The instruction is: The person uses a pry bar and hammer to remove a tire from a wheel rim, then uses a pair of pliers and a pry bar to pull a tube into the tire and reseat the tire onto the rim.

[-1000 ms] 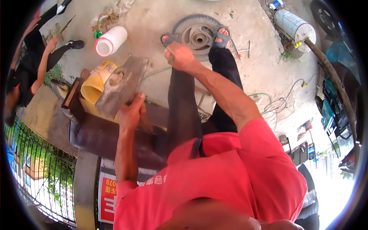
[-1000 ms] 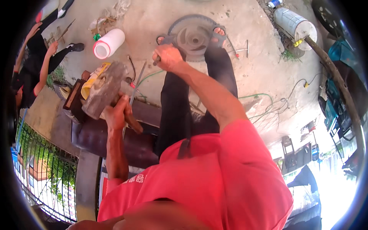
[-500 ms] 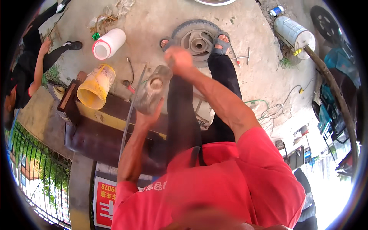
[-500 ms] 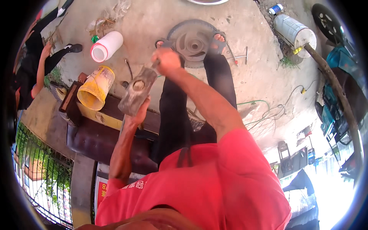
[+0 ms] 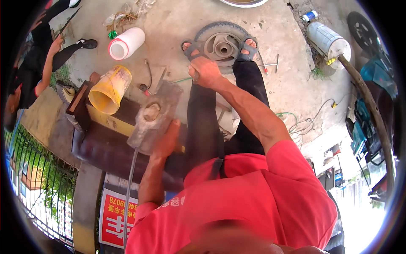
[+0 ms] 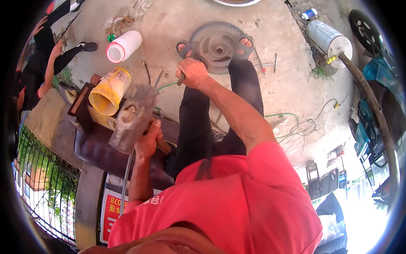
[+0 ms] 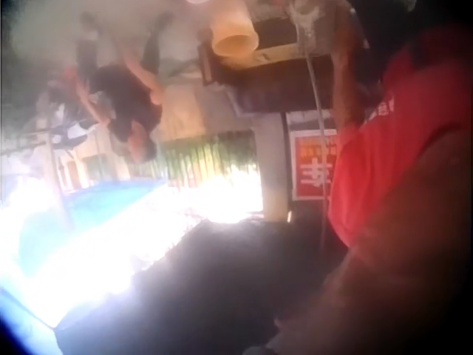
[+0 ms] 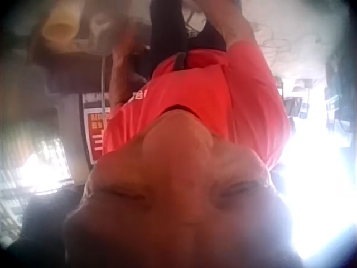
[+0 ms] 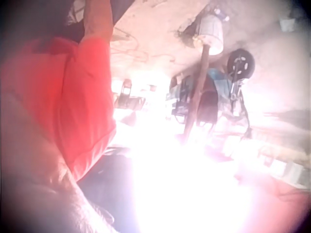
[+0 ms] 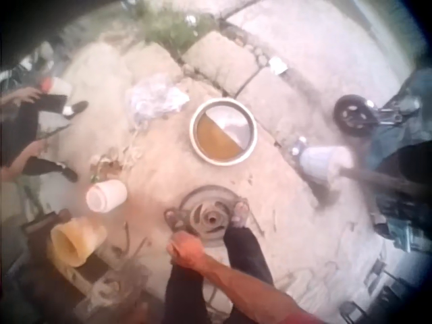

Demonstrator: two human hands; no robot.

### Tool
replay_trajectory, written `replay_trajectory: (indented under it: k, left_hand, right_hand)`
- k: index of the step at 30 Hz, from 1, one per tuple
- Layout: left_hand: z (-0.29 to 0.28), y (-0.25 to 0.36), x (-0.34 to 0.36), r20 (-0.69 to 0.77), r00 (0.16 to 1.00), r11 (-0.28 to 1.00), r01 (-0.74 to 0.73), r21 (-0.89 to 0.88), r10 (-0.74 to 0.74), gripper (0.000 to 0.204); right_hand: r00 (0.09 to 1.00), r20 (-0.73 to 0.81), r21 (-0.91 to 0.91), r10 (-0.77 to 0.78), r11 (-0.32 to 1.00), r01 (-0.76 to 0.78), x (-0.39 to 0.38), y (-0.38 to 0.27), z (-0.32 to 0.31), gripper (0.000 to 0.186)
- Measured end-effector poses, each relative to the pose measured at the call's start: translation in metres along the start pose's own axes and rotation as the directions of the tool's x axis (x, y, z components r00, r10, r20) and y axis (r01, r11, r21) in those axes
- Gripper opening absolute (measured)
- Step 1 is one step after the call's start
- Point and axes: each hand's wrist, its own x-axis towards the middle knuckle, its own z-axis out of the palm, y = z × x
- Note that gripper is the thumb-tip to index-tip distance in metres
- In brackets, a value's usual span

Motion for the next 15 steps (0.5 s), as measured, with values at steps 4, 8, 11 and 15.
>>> replay_trajectory:
  k: [4,8,11,15]
  left_hand:
    - [0.019,-0.065,0.041,0.107,0.940,0.851,-0.338,0.403,0.323,0.020]
    - [0.037,-0.042,0.045,0.018,0.998,0.975,-0.057,0.214,0.055,0.026]
    - [0.016,-0.022,0.027,-0.038,0.999,0.986,0.026,0.163,-0.020,0.017]
    - [-0.041,0.045,-0.025,-0.091,0.940,0.941,-0.334,-0.048,0.329,0.011]
  right_hand:
    - [0.999,0.048,0.007,-0.019,1.000,0.019,0.004,0.005,0.003,0.014]
    - [0.981,0.177,0.123,-0.079,0.991,0.058,0.010,0.002,-0.004,0.010]
    - [0.985,0.173,0.028,-0.012,1.000,0.007,0.016,-0.006,0.004,0.009]
    - [0.979,0.202,-0.008,0.005,1.000,-0.003,0.019,-0.012,0.000,0.009]
